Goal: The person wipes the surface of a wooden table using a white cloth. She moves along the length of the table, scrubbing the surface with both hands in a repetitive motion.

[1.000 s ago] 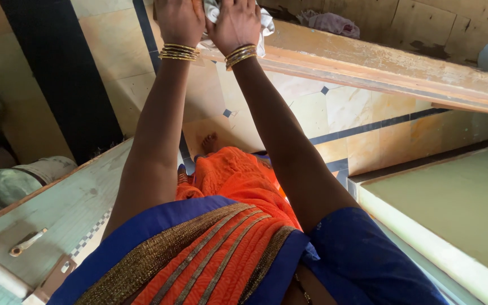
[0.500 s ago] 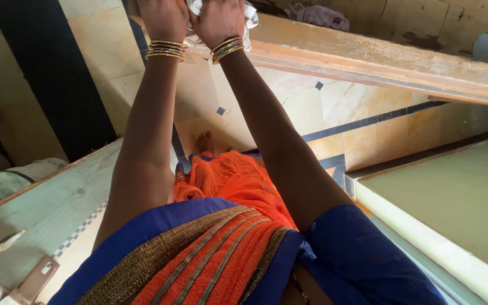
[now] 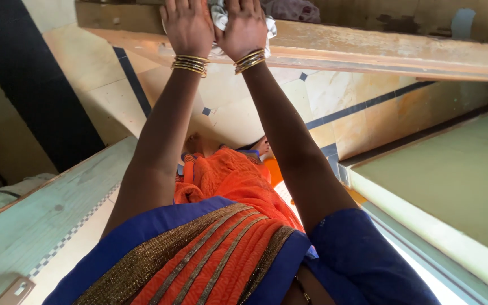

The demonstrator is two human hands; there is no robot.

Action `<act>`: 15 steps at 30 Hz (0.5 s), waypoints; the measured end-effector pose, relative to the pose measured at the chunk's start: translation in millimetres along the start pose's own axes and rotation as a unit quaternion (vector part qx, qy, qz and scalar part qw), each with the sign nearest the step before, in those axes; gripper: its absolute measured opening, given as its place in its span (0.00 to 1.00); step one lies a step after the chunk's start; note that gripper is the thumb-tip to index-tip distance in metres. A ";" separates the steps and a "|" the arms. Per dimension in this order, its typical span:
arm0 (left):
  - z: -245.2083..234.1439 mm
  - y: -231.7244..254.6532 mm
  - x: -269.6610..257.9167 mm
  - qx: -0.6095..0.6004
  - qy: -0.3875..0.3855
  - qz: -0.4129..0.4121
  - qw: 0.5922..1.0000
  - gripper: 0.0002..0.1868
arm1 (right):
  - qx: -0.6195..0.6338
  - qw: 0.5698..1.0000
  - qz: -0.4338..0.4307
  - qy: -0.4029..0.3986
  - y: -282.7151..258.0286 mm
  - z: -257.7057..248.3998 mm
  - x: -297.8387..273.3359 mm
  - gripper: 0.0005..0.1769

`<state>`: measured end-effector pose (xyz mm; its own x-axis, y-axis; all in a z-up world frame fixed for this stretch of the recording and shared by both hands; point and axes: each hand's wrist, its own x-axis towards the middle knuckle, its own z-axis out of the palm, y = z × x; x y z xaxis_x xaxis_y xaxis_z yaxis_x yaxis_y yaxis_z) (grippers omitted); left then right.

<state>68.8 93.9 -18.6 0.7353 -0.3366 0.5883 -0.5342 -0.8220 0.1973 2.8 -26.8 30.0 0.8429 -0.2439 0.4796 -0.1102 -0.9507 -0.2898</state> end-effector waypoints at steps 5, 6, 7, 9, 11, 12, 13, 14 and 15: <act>-8.4 69.2 11.1 -0.020 -0.028 -0.005 0.999 0.12 | -0.006 1.000 -0.004 0.022 53.3 -30.9 -13.1 0.27; -8.5 82.4 12.9 -0.026 -0.033 -0.002 0.999 0.13 | -0.005 1.000 -0.002 0.023 64.7 -36.2 -16.1 0.26; -5.4 96.0 14.2 -0.031 -0.034 0.002 0.999 0.13 | -0.009 1.000 0.001 0.024 76.9 -42.3 -19.7 0.26; 1.1 123.8 16.3 -0.048 -0.050 0.013 0.998 0.13 | -0.007 1.000 0.010 0.029 101.7 -54.6 -27.3 0.22; 7.9 153.2 16.9 -0.059 -0.052 0.024 0.997 0.13 | -0.008 0.999 0.019 0.031 128.5 -67.7 -34.1 0.21; 10.9 167.0 16.5 -0.065 -0.053 0.030 0.996 0.12 | -0.006 0.999 0.025 0.032 140.9 -73.9 -37.9 0.19; 16.1 179.6 14.7 -0.067 -0.055 0.033 0.996 0.12 | -0.008 0.999 0.028 0.032 153.6 -80.6 -40.7 0.19; 21.3 191.8 12.8 -0.076 -0.067 0.041 0.994 0.12 | -0.009 0.999 0.025 0.035 165.8 -87.2 -43.4 0.19; 26.2 203.4 11.3 -0.085 -0.079 0.049 0.992 0.12 | -0.010 0.999 0.021 0.037 177.5 -93.5 -45.5 0.18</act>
<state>-20.6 -89.2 7.6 0.7255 -0.4896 0.4836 -0.6588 -0.6972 0.2825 -104.4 -202.3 34.1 0.7962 -0.2972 0.5270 -0.1566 -0.9426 -0.2950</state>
